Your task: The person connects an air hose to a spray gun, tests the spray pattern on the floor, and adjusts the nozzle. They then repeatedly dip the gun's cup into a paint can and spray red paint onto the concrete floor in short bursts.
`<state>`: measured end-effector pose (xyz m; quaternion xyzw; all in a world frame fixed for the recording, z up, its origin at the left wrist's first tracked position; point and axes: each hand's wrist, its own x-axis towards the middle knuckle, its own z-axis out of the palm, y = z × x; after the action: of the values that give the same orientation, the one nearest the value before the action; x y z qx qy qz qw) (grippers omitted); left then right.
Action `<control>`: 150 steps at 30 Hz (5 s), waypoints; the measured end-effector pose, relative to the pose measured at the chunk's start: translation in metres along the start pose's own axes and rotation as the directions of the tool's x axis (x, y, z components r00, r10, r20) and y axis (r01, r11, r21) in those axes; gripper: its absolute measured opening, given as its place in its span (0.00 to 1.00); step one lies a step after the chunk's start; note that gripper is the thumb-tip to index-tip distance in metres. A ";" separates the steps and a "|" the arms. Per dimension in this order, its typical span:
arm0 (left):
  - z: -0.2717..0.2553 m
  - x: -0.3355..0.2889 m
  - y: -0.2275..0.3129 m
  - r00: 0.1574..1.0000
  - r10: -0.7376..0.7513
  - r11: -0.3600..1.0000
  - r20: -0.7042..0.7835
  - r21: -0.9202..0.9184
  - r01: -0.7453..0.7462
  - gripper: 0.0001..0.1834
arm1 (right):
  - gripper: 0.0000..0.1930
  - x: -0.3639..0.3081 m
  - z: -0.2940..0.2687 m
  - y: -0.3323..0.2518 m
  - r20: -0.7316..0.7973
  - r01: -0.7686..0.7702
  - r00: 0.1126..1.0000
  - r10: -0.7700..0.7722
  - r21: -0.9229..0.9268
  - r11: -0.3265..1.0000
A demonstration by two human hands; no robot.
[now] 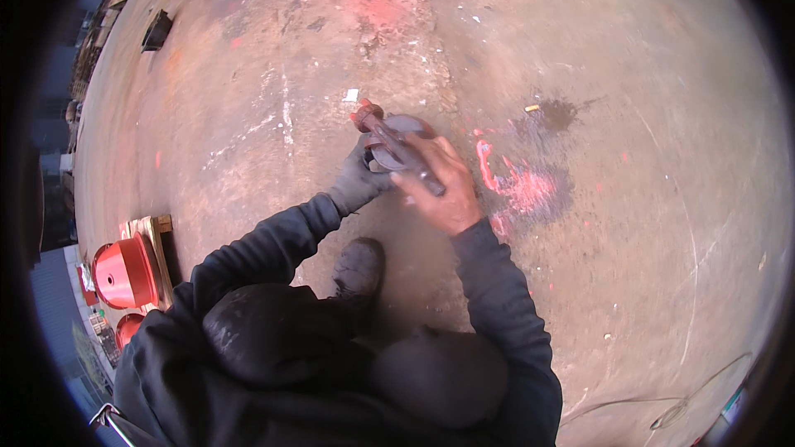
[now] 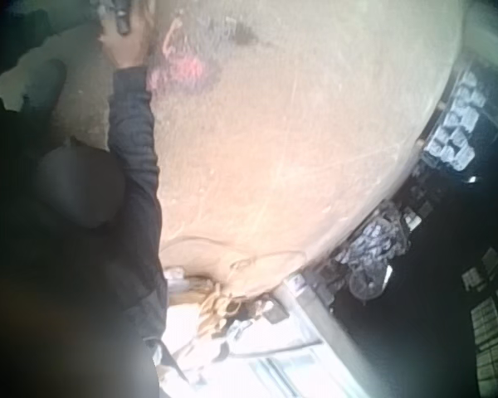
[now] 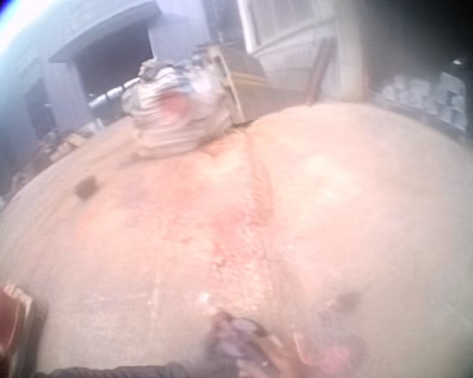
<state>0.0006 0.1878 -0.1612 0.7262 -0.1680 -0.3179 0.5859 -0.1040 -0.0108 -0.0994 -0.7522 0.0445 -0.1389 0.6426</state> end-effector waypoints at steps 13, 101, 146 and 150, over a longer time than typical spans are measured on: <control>-0.004 0.003 -0.008 0.999 0.029 0.999 0.042 -0.027 -0.028 0.68 | 0.23 -0.005 0.014 0.012 -0.073 0.130 0.987 -0.144 -0.172 0.977; 0.046 0.012 0.268 0.803 0.594 0.750 0.055 0.324 -0.577 0.11 | 0.29 -0.003 -0.053 -0.066 -0.255 0.506 0.732 -0.631 -0.416 0.755; 0.052 0.032 0.222 0.804 0.595 0.756 -0.001 0.341 -0.559 0.07 | 0.25 -0.008 -0.054 -0.032 -0.200 0.419 0.780 -0.593 -0.537 0.732; 0.049 0.032 0.220 0.791 0.612 0.741 0.008 0.344 -0.577 0.07 | 0.26 -0.008 -0.053 -0.025 -0.174 0.412 0.795 -0.581 -0.549 0.727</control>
<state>0.0205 0.0754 0.0353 0.7372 -0.4102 -0.0427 0.5352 -0.1285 -0.0556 -0.0684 -0.8366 -0.0201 -0.4176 0.3539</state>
